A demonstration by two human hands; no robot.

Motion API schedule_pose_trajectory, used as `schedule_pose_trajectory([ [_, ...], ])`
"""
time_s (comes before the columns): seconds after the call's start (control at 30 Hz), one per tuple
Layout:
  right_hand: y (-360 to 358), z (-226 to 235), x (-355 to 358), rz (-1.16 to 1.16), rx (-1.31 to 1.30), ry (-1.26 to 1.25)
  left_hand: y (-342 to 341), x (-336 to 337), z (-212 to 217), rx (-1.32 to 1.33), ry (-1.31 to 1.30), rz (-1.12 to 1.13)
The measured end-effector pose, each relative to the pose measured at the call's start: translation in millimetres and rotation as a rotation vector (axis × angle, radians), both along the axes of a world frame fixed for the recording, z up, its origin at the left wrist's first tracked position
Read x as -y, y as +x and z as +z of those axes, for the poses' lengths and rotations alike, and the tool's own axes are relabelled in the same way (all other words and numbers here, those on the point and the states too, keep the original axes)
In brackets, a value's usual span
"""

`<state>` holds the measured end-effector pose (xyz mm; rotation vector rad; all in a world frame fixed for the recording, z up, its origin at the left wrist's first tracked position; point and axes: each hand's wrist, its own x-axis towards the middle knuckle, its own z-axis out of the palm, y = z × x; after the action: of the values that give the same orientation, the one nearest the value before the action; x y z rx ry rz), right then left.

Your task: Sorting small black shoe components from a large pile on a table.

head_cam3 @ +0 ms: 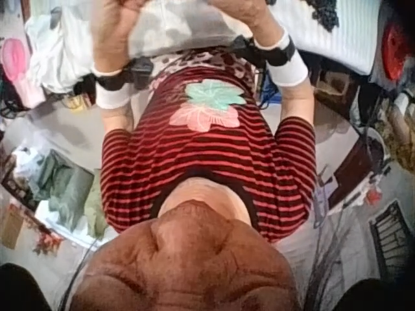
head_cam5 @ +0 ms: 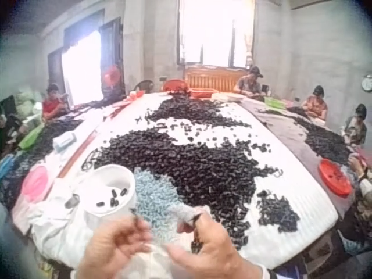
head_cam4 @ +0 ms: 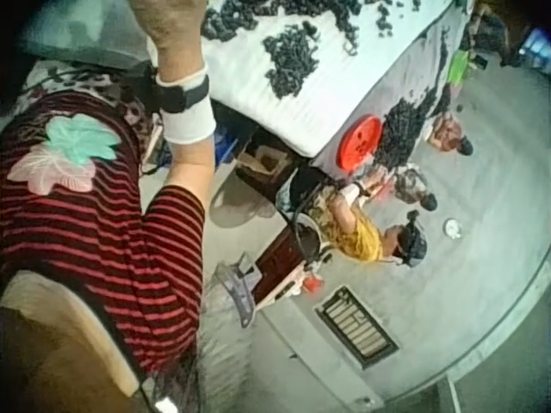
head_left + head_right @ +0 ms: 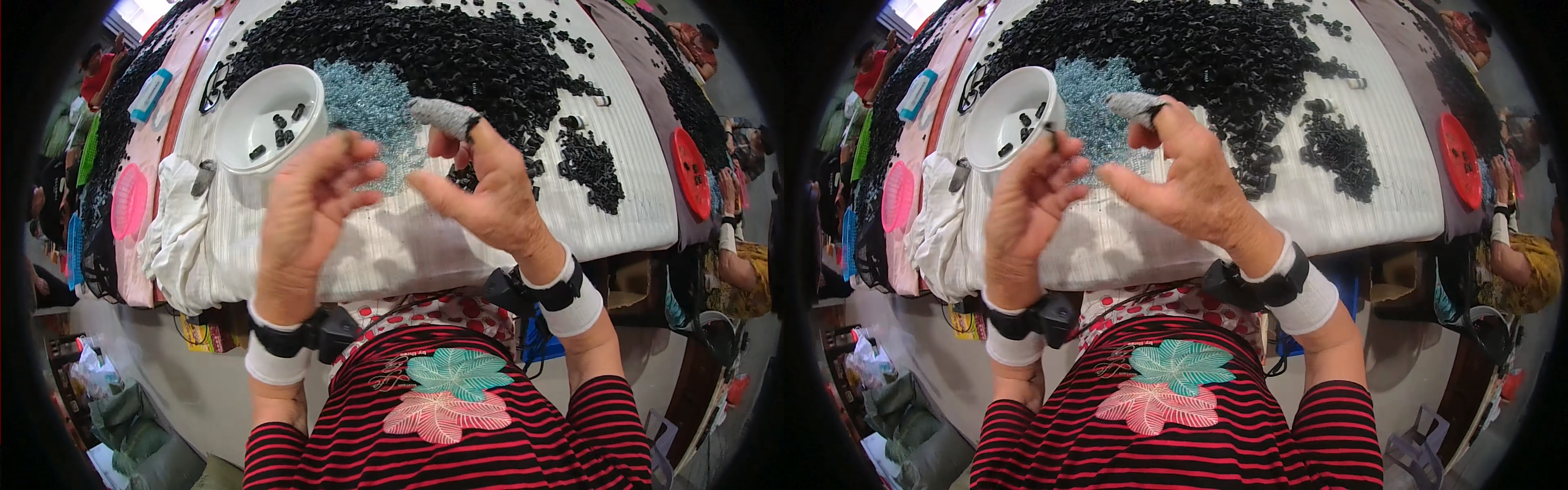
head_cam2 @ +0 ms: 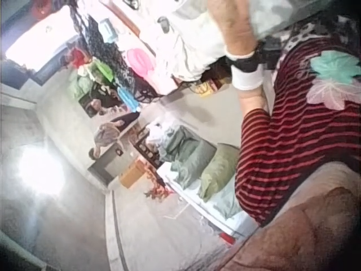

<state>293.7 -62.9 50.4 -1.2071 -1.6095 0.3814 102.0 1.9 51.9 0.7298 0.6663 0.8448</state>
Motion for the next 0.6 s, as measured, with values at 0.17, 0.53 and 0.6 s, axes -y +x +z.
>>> schedule_pose_trajectory([
  [0.17, 13.1, -4.3, -6.9, -0.078, -0.431, -0.135, -40.4, -54.3, -7.4, 0.032, -0.025, 0.146],
  [0.53, 30.4, -1.6, -21.1, -0.067, -0.848, -0.027, -50.5, -58.5, -20.9, 0.019, -0.081, 0.187],
  [0.6, 31.0, 4.1, -23.4, -0.081, -0.885, 0.011, -26.0, -34.1, -22.6, -0.020, 0.007, 0.038],
])
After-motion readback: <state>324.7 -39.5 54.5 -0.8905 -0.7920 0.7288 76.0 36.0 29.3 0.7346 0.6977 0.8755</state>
